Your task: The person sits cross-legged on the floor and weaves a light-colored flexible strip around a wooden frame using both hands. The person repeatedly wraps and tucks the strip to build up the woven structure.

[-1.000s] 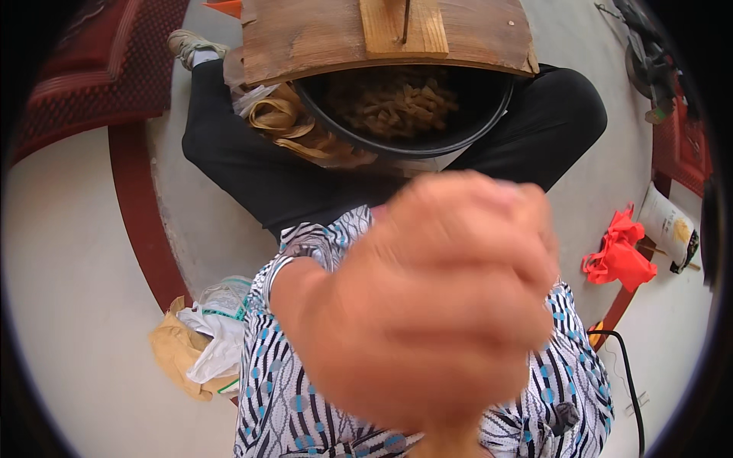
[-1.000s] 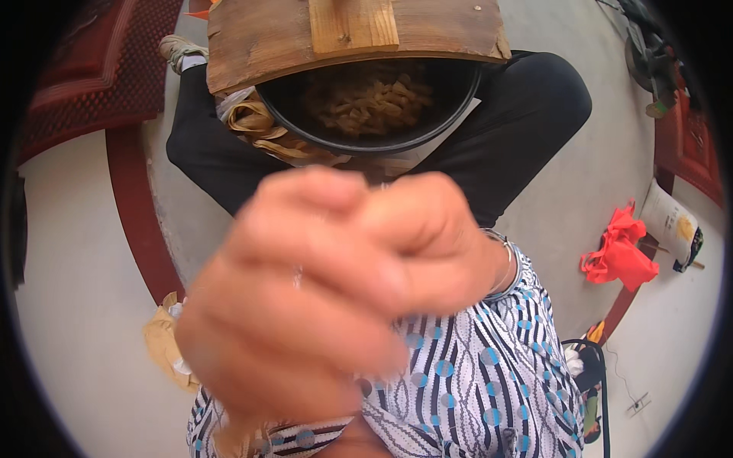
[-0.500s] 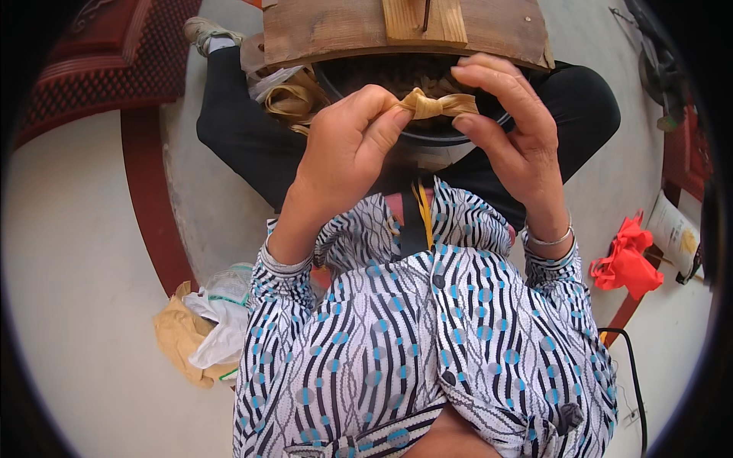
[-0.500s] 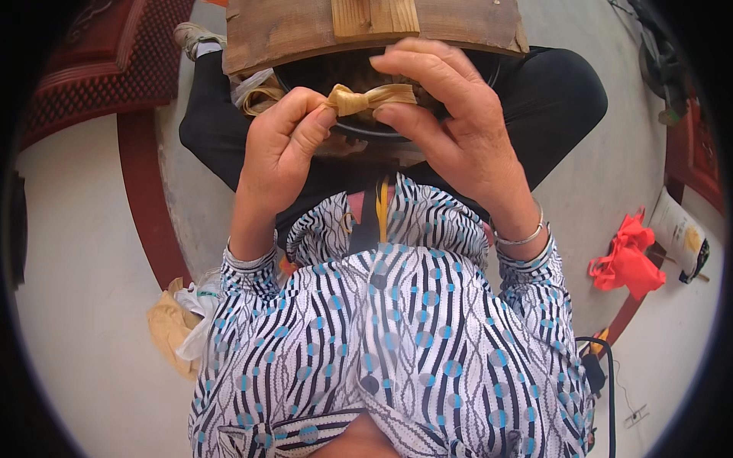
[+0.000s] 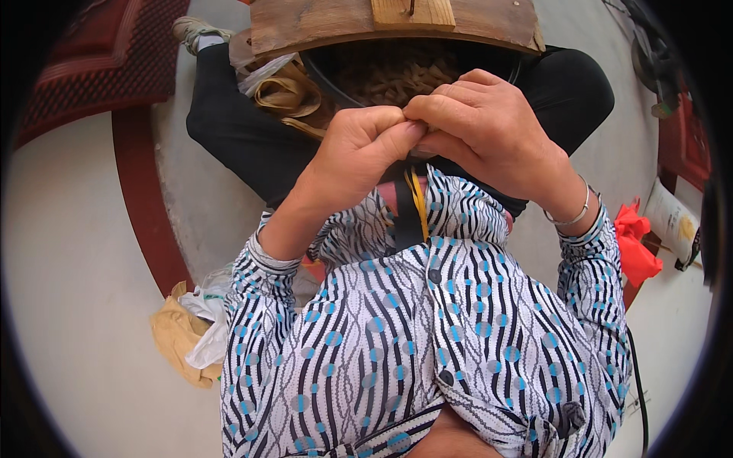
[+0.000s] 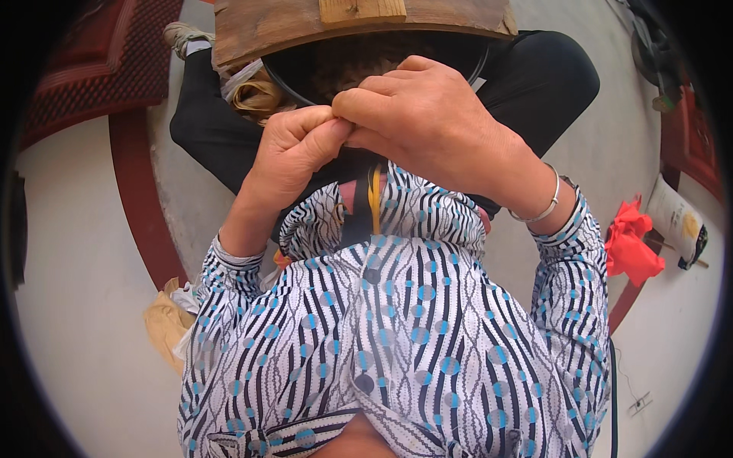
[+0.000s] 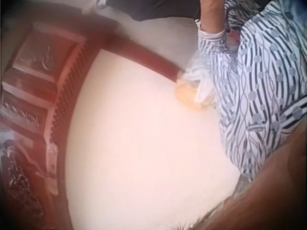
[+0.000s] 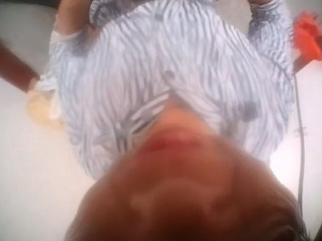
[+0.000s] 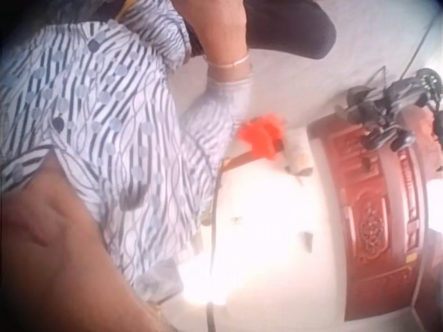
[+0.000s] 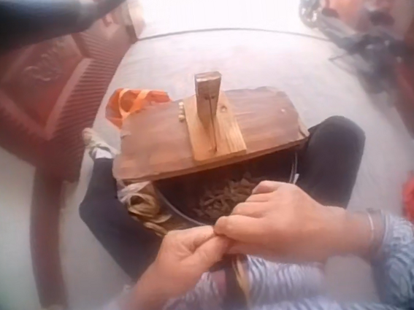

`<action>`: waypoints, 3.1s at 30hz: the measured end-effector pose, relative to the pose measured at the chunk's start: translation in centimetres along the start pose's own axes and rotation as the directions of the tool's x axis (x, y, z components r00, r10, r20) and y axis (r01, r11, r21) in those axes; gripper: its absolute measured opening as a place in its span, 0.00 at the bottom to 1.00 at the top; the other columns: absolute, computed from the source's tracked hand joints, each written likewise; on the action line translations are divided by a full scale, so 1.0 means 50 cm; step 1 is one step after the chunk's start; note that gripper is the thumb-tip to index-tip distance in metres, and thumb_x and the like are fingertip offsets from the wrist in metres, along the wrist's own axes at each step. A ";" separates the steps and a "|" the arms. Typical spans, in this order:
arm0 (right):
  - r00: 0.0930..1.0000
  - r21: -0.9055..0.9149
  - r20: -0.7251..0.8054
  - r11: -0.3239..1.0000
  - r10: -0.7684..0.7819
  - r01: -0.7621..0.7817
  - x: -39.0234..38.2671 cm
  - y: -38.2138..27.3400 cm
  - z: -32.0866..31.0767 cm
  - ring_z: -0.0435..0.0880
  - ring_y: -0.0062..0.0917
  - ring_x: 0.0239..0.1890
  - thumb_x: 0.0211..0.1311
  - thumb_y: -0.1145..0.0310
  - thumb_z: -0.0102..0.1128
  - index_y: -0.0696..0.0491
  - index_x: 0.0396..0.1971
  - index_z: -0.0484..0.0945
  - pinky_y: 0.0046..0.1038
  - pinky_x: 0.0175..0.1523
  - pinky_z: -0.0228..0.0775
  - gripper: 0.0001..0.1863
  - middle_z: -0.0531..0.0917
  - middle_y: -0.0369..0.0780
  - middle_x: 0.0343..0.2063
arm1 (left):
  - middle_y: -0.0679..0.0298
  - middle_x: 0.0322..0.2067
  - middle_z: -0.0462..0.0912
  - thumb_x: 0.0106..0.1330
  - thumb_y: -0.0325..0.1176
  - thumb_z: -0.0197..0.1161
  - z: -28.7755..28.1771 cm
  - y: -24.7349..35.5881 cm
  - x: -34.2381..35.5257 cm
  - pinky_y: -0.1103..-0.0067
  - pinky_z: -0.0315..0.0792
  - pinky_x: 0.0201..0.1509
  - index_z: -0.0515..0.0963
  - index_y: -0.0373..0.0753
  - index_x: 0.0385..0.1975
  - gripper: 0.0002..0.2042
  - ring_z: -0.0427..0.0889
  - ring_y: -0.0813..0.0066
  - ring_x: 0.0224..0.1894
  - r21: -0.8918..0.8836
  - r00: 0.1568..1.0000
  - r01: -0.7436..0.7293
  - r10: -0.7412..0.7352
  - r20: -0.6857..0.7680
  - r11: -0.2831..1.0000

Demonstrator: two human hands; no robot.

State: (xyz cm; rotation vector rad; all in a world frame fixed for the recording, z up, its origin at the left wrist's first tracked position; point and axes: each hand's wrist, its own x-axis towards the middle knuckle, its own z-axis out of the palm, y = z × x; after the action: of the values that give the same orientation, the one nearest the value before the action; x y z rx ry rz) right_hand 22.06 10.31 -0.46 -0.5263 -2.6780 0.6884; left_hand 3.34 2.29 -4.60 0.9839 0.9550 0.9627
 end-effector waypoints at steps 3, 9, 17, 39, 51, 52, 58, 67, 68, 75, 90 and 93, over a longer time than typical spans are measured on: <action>0.996 -0.103 -0.027 0.991 -0.087 0.084 -0.020 0.008 0.025 0.80 0.28 0.30 0.51 0.68 0.66 0.51 0.33 0.77 0.32 0.43 0.69 0.10 0.78 0.34 0.23 | 0.72 0.22 0.77 0.70 0.34 0.56 0.008 -0.003 -0.010 0.88 0.68 0.25 0.80 0.30 0.30 0.13 0.73 0.89 0.24 -0.049 0.991 0.125 -0.122 0.047 0.991; 0.997 -0.075 -0.048 0.995 -0.067 0.064 -0.026 0.002 0.022 0.82 0.28 0.40 0.51 0.68 0.66 0.50 0.33 0.78 0.36 0.55 0.68 0.10 0.82 0.35 0.30 | 0.73 0.19 0.74 0.70 0.36 0.55 0.025 -0.001 -0.029 0.87 0.67 0.21 0.80 0.33 0.30 0.13 0.71 0.89 0.19 -0.007 0.997 0.072 -0.071 0.028 0.997; 0.985 -0.081 -0.112 0.989 -0.134 0.125 -0.037 0.012 0.062 0.79 0.28 0.33 0.50 0.68 0.63 0.54 0.41 0.75 0.30 0.43 0.71 0.17 0.79 0.38 0.35 | 0.68 0.21 0.77 0.70 0.33 0.55 0.016 0.005 -0.033 0.86 0.68 0.25 0.79 0.31 0.32 0.11 0.73 0.87 0.24 0.159 1.000 0.016 -0.012 -0.023 0.987; 0.850 0.854 0.066 0.411 0.522 -0.318 -0.069 0.071 0.061 0.76 0.11 0.25 0.65 0.72 0.60 0.58 0.40 0.81 0.14 0.30 0.70 0.07 0.81 0.33 0.27 | 0.61 0.37 0.81 0.70 0.34 0.58 -0.019 -0.022 0.022 0.81 0.73 0.50 0.72 0.33 0.50 0.14 0.79 0.78 0.41 0.062 0.996 -0.046 0.050 -0.069 0.997; 0.819 0.879 0.005 0.388 0.574 -0.277 -0.044 0.073 0.059 0.76 0.11 0.27 0.64 0.73 0.60 0.58 0.42 0.79 0.14 0.31 0.70 0.09 0.81 0.33 0.27 | 0.67 0.28 0.79 0.69 0.29 0.58 -0.016 -0.024 0.070 0.90 0.70 0.30 0.74 0.36 0.43 0.07 0.75 0.87 0.26 -0.061 0.987 -0.087 0.077 -0.144 0.994; 0.818 0.890 -0.039 0.391 0.574 -0.233 -0.038 0.067 0.060 0.77 0.12 0.29 0.64 0.73 0.60 0.58 0.45 0.78 0.15 0.34 0.71 0.11 0.81 0.34 0.29 | 0.67 0.28 0.79 0.69 0.29 0.58 -0.025 -0.025 0.074 0.89 0.70 0.31 0.74 0.36 0.44 0.07 0.75 0.87 0.27 -0.083 0.985 -0.090 0.077 -0.156 0.992; 0.801 0.850 -0.079 0.460 0.593 -0.257 -0.027 0.086 0.059 0.78 0.13 0.32 0.64 0.72 0.59 0.59 0.49 0.76 0.16 0.37 0.72 0.15 0.82 0.35 0.33 | 0.67 0.29 0.80 0.69 0.30 0.57 -0.056 -0.010 0.109 0.89 0.70 0.32 0.77 0.36 0.46 0.10 0.75 0.86 0.27 -0.096 0.984 -0.115 0.100 -0.151 0.989; 0.755 0.814 -0.179 0.526 0.630 -0.246 0.040 0.119 0.024 0.76 0.11 0.23 0.65 0.72 0.58 0.59 0.36 0.80 0.13 0.30 0.68 0.06 0.80 0.31 0.24 | 0.69 0.30 0.81 0.69 0.31 0.57 -0.077 0.036 0.174 0.89 0.67 0.32 0.79 0.37 0.45 0.09 0.75 0.86 0.29 0.129 0.972 -0.190 0.205 -0.113 0.973; 0.743 0.822 -0.199 0.522 0.639 -0.229 0.047 0.127 0.024 0.76 0.11 0.23 0.65 0.72 0.58 0.59 0.37 0.80 0.13 0.30 0.68 0.06 0.80 0.31 0.24 | 0.69 0.30 0.81 0.69 0.31 0.57 -0.080 0.041 0.185 0.89 0.67 0.33 0.79 0.37 0.45 0.09 0.75 0.86 0.29 0.157 0.969 -0.200 0.219 -0.116 0.967; 0.636 0.844 -0.330 0.520 0.697 -0.132 0.052 0.131 0.014 0.76 0.13 0.25 0.67 0.72 0.56 0.59 0.43 0.79 0.15 0.31 0.69 0.09 0.82 0.35 0.28 | 0.66 0.31 0.81 0.74 0.38 0.49 -0.079 0.062 0.194 0.80 0.73 0.36 0.75 0.37 0.46 0.13 0.77 0.78 0.31 -0.518 0.987 -0.116 0.041 -0.154 0.848; 0.620 0.865 -0.199 0.433 0.759 -0.252 -0.008 0.096 0.087 0.76 0.12 0.25 0.66 0.72 0.56 0.59 0.40 0.80 0.15 0.31 0.70 0.08 0.81 0.33 0.25 | 0.65 0.37 0.81 0.71 0.34 0.56 -0.037 0.003 0.153 0.76 0.75 0.37 0.76 0.39 0.46 0.10 0.78 0.77 0.35 -0.536 0.930 -0.250 0.046 -0.366 0.806; 0.618 0.872 -0.150 0.398 0.772 -0.286 -0.035 0.096 0.114 0.76 0.12 0.25 0.66 0.72 0.56 0.59 0.40 0.80 0.15 0.32 0.70 0.08 0.81 0.33 0.26 | 0.65 0.38 0.80 0.70 0.32 0.57 -0.038 -0.035 0.123 0.75 0.76 0.39 0.76 0.38 0.47 0.09 0.78 0.76 0.36 -0.665 0.933 -0.229 -0.034 -0.358 0.711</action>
State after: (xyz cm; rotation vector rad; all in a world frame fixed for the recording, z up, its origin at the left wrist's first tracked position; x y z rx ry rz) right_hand 22.64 11.23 -8.03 -1.1627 -1.3396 1.5264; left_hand 3.60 8.08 -7.94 0.2080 0.7140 1.4835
